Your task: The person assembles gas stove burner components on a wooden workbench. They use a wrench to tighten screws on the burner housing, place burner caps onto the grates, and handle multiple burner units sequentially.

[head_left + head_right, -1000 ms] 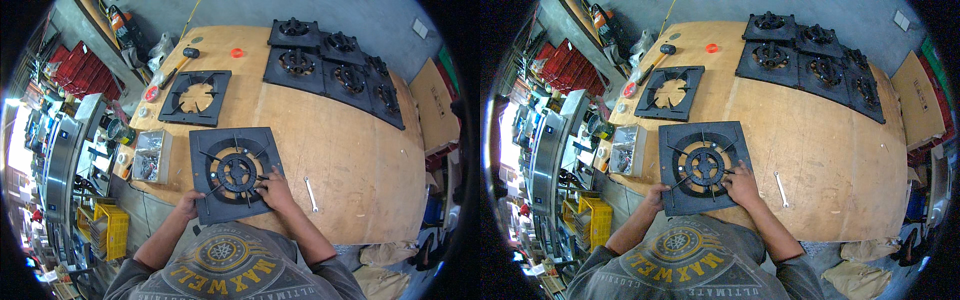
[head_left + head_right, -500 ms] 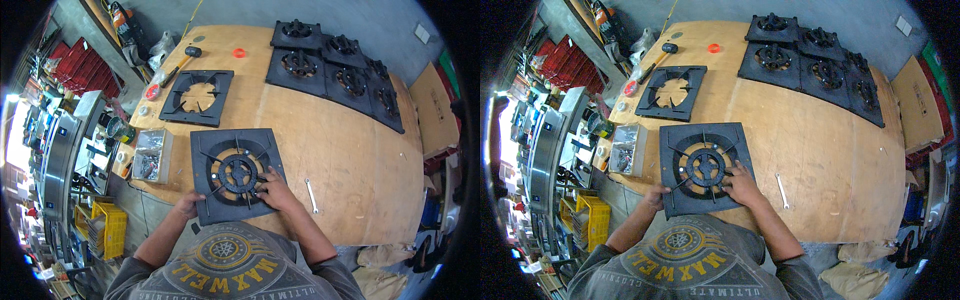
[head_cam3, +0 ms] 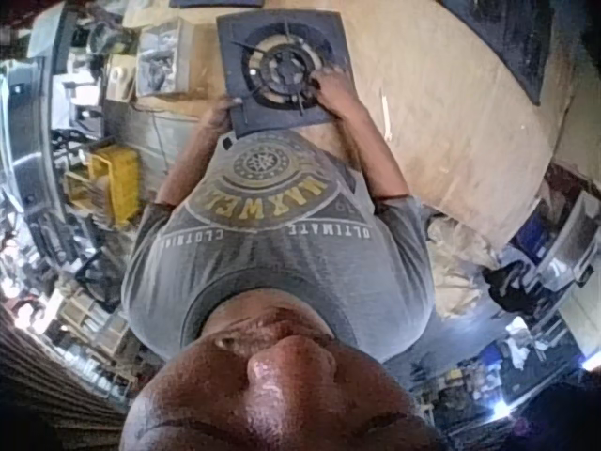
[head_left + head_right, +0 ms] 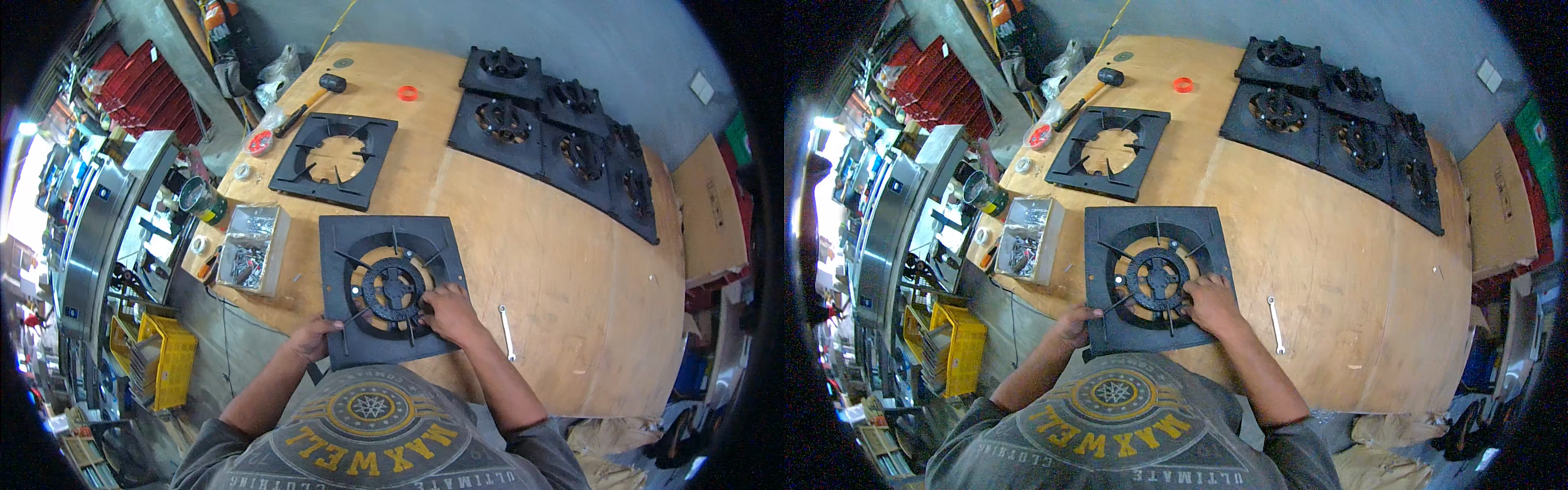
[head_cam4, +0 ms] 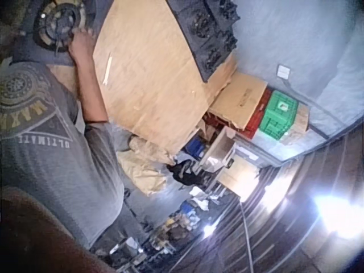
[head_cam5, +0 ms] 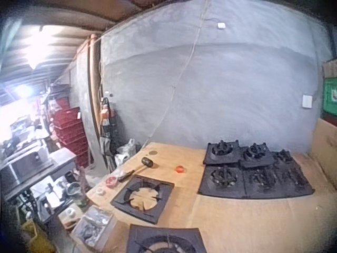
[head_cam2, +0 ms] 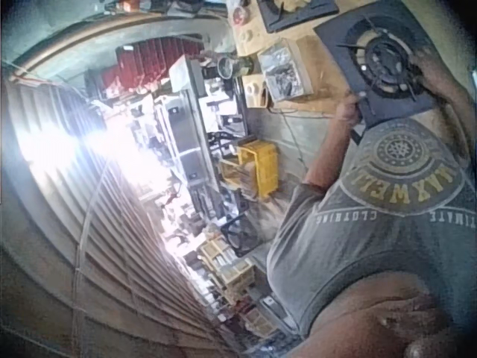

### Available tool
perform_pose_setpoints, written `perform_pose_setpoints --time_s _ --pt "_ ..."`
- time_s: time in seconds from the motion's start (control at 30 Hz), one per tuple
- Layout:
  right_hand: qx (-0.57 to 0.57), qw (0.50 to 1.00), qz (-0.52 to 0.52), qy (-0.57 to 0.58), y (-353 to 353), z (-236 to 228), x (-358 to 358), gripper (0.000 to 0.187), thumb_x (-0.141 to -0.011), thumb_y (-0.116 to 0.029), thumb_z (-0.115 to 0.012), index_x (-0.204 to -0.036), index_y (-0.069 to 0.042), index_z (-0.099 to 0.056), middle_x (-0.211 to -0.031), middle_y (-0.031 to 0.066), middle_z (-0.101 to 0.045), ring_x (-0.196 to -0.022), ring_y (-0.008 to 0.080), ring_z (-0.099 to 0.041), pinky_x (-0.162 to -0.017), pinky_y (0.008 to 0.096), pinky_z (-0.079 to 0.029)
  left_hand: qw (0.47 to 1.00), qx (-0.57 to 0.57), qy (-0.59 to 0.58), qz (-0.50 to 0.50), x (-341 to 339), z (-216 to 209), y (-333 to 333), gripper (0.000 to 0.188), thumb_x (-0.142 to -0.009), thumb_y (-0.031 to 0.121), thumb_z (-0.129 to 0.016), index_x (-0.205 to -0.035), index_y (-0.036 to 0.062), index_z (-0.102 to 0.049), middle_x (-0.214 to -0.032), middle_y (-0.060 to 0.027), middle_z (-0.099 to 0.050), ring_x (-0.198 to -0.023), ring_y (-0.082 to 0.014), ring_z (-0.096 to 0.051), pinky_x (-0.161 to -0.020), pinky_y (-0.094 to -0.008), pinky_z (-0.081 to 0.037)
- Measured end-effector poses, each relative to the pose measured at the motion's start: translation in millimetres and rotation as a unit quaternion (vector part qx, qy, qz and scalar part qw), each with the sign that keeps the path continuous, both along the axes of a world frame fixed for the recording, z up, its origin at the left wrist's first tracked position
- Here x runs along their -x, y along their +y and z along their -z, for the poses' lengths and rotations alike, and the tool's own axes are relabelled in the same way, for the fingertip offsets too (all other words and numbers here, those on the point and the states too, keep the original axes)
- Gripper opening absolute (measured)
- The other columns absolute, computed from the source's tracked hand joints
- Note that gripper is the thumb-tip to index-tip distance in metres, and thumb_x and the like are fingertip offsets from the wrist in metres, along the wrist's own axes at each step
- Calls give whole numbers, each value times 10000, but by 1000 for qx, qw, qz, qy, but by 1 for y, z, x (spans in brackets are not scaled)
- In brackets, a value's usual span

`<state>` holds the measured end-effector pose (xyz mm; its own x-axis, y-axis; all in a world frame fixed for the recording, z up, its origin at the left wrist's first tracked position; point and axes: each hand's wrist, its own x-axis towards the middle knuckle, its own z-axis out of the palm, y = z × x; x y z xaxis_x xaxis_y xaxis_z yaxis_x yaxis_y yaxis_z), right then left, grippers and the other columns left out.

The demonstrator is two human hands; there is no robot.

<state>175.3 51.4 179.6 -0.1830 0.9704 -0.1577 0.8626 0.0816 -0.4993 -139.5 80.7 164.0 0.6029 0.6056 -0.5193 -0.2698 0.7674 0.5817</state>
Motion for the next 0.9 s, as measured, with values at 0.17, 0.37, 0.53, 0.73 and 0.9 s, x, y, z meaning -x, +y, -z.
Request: perform_pose_setpoints --time_s 0.17,0.37,0.53,0.73,0.9 --pt "49 997 -66 -4 9 -8 -12 289 -782 -324 -746 -993 -130 -709 -1027 98 -670 -1103 323 -547 -1039 483 -319 999 -14 -34 19 2 14 1 644 -793 163 -661 -1374 -21 -453 -1313 -177 -585 -1202 -299 -579 -1057 -446 -433" --pt "10 998 -44 -35 8 0 -2 283 -783 -333 -743 -978 -130 -714 -994 106 -670 -1057 324 -556 -1024 498 -318 999 -22 -37 22 4 14 0 669 -795 160 -678 -1396 -13 -441 -1346 -166 -572 -1222 -285 -568 -1072 -441 -417" --pt "-38 999 -24 11 5 25 -6 305 -762 -336 -754 -960 -108 -712 -947 122 -640 -1023 342 -552 -1015 504 -325 998 -33 38 41 -7 -10 2 556 -843 157 -682 -1342 1 -492 -1285 -136 -607 -1160 -257 -593 -1007 -409 -455" --pt "-76 997 6 26 -4 33 -5 294 -705 -234 -802 -951 -98 -716 -979 104 -665 -1008 327 -573 -1015 478 -342 943 -236 173 160 4 1 19 519 -938 310 -642 -1316 -26 -524 -1193 -108 -646 -1097 -230 -602 -968 -373 -465" --pt "-117 991 52 36 -9 30 -1 251 -731 -165 -780 -952 -68 -713 -934 126 -666 -924 334 -597 -888 433 -439 816 -369 441 -55 71 -35 70 444 -929 364 -640 -1219 29 -614 -993 -120 -698 -860 -205 -657 -782 -357 -525"
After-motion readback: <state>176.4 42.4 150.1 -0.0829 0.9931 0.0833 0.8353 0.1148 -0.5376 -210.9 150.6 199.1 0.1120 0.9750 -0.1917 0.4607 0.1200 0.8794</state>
